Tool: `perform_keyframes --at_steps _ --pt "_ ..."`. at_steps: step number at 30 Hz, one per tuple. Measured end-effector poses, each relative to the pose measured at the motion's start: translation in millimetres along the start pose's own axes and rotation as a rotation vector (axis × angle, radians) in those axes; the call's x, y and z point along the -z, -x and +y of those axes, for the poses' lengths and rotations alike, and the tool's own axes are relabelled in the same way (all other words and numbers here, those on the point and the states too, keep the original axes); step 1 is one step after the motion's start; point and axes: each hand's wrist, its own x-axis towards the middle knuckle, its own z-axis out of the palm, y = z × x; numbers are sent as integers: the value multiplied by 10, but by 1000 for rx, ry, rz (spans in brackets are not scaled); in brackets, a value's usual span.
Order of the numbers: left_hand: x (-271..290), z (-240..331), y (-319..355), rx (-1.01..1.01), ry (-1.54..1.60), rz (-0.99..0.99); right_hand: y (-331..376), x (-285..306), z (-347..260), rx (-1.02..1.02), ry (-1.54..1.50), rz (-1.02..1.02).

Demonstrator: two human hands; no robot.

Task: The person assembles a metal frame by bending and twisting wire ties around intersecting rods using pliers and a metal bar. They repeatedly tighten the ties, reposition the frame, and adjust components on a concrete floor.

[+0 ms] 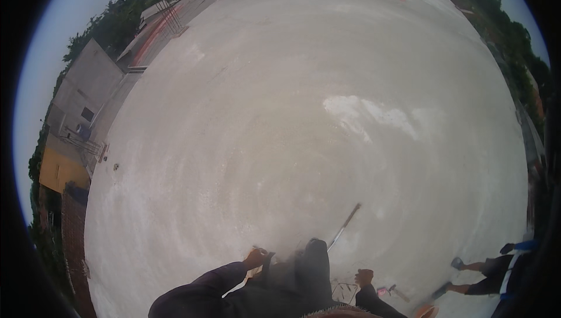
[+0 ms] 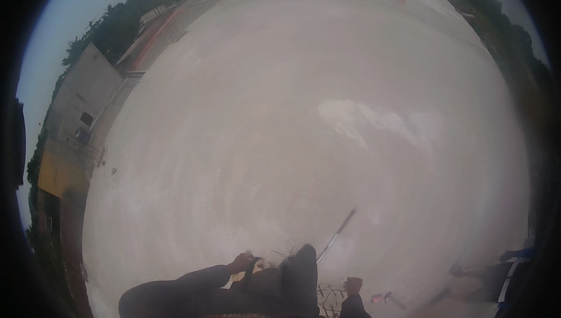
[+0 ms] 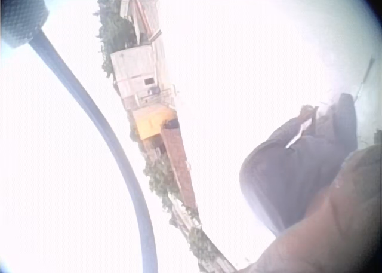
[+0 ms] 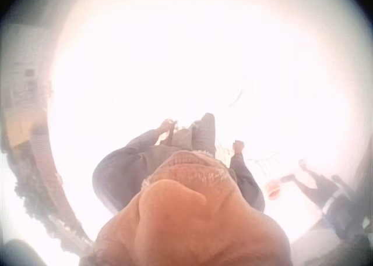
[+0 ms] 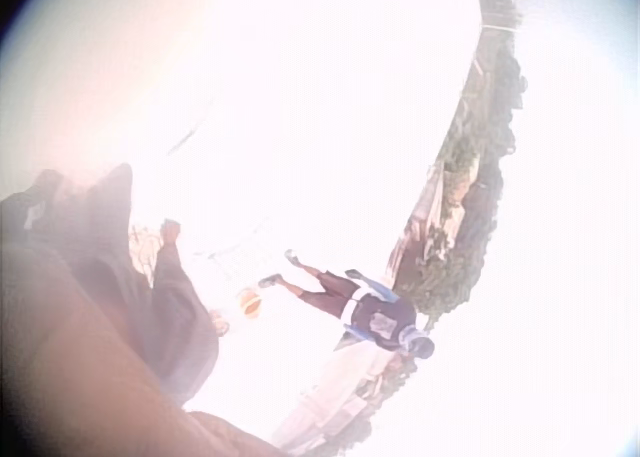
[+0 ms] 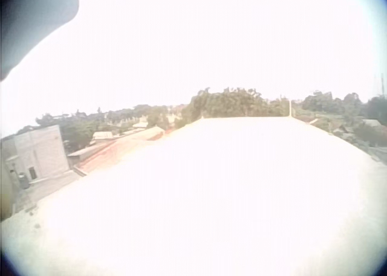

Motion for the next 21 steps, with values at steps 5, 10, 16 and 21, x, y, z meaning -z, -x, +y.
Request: perform_keyframes --at_steps 5,10,16,21 --pt "365 470 -282 147 296 251 -342 364 -1003 -232 -449 -22" --pt "555 858 -715 291 713 299 -1115 344 -1642 -214 -184 -81" --pt "803 1597 -1292 130 346 63 -2565 764 -3044 52 160 -324" --pt "1006 2623 -2152 155 762 399 -3753 999 -4970 681 746 -161"
